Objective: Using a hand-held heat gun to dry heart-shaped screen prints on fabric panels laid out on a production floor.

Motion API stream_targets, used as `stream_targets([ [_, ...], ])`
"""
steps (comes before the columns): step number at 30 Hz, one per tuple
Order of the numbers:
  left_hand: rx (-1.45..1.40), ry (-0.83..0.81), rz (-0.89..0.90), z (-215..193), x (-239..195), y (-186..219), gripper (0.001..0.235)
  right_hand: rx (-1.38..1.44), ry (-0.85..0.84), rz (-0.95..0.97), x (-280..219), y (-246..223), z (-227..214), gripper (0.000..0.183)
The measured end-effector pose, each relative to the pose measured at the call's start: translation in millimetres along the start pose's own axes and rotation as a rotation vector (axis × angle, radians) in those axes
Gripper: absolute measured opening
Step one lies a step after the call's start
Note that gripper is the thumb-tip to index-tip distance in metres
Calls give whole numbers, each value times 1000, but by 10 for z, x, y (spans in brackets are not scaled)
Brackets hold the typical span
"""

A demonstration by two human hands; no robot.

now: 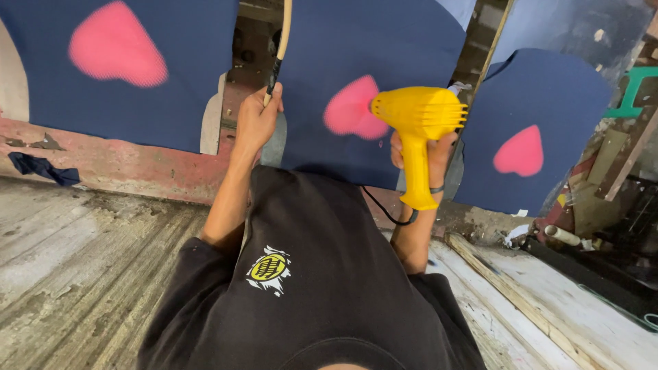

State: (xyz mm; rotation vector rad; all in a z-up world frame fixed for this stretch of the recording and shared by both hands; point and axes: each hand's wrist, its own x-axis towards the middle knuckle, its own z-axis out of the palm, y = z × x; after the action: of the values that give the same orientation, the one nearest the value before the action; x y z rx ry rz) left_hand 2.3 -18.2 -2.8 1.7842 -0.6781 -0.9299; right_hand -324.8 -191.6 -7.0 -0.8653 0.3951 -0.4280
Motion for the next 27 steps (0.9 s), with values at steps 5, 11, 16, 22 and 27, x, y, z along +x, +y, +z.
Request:
stream_targets([
  [5,16,-44,3,10,35,58,52,1,121,-39,-298,-131,-128,118],
  [11,19,2,10,45,63,1,53,8,84,-34,-73,-88,-41,114],
  [16,4,51,17,-21,-4,4,52,-44,-31,-2,307,73,-20,116],
  [22,4,52,3,-75,-80,74,52,-140,-65,-14,538,-28,170,111],
  [27,-9,41,-2,-46,-71,49,53,-112,-4,25,382,-106,97,117],
])
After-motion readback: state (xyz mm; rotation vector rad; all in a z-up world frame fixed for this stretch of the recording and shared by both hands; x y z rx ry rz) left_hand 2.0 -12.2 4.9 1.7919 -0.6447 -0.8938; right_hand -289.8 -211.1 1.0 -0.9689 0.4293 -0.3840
